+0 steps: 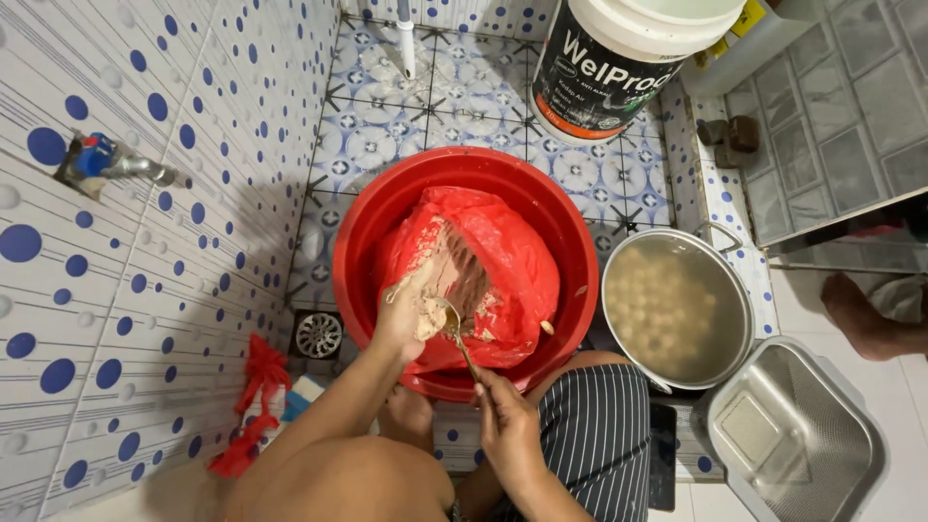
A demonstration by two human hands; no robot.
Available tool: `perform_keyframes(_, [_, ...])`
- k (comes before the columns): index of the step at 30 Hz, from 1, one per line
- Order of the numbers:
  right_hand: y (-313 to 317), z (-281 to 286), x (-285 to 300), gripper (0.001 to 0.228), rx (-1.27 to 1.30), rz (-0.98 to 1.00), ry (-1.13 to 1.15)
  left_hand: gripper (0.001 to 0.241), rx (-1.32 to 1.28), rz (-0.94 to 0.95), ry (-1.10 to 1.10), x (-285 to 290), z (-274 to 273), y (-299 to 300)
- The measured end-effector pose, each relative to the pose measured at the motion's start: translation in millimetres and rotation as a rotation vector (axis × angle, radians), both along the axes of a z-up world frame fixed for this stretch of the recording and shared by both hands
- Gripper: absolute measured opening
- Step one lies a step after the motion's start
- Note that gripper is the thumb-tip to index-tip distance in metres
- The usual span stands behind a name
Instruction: Person portioning a mixture from a large basin into a pot using a spoon.
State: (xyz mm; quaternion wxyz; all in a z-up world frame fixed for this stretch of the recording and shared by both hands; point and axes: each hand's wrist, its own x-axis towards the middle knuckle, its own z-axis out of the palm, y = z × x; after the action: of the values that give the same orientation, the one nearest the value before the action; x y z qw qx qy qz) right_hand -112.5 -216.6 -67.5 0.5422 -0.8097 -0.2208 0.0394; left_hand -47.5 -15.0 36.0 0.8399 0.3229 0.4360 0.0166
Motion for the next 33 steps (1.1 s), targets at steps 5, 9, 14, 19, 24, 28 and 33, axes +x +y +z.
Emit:
perform_keyframes(5, [1.5,-3.2,-3.1,0.040,-0.064,0.097,-0.094,0.072,0.010,-0.033,0.203,5.9,8.0,4.2])
perform_keyframes(9, [-4.0,-1.1,15.7,0.038,-0.151,0.125,-0.101,0.078,-0.119,-0.042,0.087,15.5,-55.0,5.2])
perform_keyframes(14, [-23.9,5.5,41.1,0.042,-0.527,0.075,-0.195,0.071,-0.280,-0.244,-0.175,26.5,-119.7,4.3])
perform_keyframes(19, [-31.8,23.6,55.8,0.044,-0.338,0.043,-0.475,0.052,-0.308,-0.266,-0.001,36.9,-99.6,2.6])
perform_keyframes(24, [-31.6,18.7,59.3,0.044,-0.182,-0.002,-0.342,0.054,-0.399,-0.380,-0.118,39.6,-114.6,13.4])
perform_keyframes(28, [-19.7,0.2,53.6,0.037,-0.079,-0.141,0.240,0.052,-0.392,-0.174,-0.153,40.0,-77.5,13.6])
perform_keyframes(33, [-6.8,-24.8,37.1,0.036,-0.013,-0.153,0.678,0.051,-0.469,-0.174,-0.362,39.7,-117.7,16.5])
